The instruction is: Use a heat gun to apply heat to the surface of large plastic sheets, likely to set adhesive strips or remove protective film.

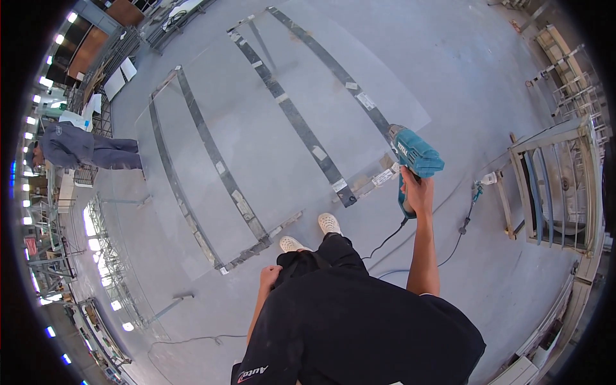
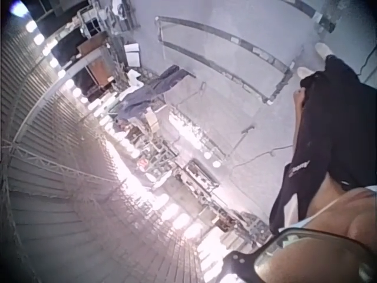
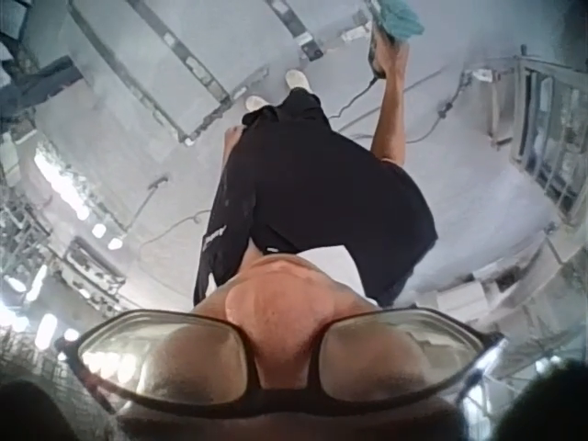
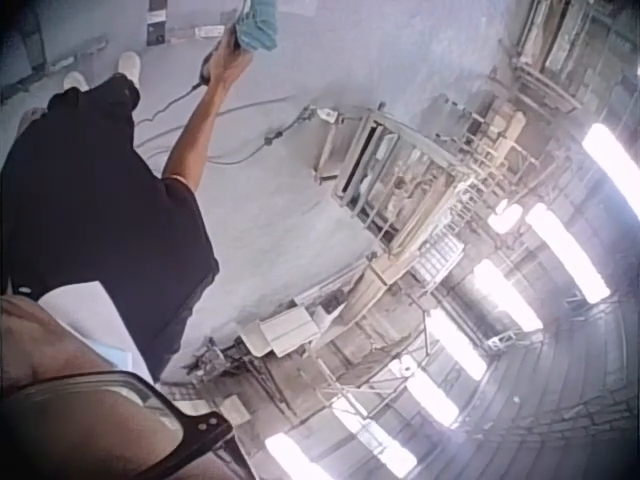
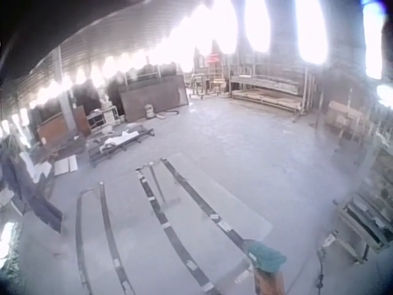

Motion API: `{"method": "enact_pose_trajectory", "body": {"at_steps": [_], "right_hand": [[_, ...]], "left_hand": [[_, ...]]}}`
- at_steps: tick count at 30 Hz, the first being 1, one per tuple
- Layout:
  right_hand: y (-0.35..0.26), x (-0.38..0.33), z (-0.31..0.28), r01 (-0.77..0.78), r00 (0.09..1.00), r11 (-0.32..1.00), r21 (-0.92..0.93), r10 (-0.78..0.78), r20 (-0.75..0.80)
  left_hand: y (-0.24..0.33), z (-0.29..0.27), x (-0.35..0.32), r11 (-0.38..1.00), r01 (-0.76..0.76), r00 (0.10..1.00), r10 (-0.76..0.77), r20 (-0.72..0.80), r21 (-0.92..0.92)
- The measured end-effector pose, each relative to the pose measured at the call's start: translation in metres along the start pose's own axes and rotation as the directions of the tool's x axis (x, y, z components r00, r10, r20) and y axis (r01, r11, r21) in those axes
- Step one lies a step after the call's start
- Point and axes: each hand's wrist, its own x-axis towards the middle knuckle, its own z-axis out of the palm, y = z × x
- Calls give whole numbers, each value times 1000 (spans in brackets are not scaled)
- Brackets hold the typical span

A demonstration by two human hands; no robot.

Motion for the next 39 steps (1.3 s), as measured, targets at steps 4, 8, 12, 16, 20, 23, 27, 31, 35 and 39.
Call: {"method": "enact_pose_trajectory", "body": {"at_steps": [4,8,12,16,20,23,27,31,35,39], "right_hand": [[1,6,-3,17,1000,1000,-26,-17,-9],[2,12,-8,71,997,994,-89,-74,-34],[0,20,-7,78,996,991,-108,-82,-29],[0,25,-7,97,995,991,-91,-96,22],[3,28,-3,102,995,994,-42,-101,17],[-1,32,3,117,993,992,-50,-117,17],[-5,32,2,108,994,992,-67,-108,3],[-10,31,1,110,994,992,-65,-109,18],[-6,28,7,81,993,996,19,-83,89],[-4,3,29,49,976,999,13,-51,210]], "left_hand": [[-13,1,11,994,-77,996,79,27,-82],[-6,4,7,992,-62,996,69,64,-107],[-3,3,0,995,-15,997,22,76,-94],[-6,0,-6,976,-33,997,47,61,-215],[5,3,-16,989,23,997,-12,74,-148],[-9,6,-13,989,17,998,-8,61,-149],[-4,7,-12,995,13,999,-8,54,-98],[-7,7,-8,996,-8,998,14,66,-93],[-10,9,-6,991,-4,998,12,61,-137],[9,6,-12,991,19,997,-9,77,-130]]}}
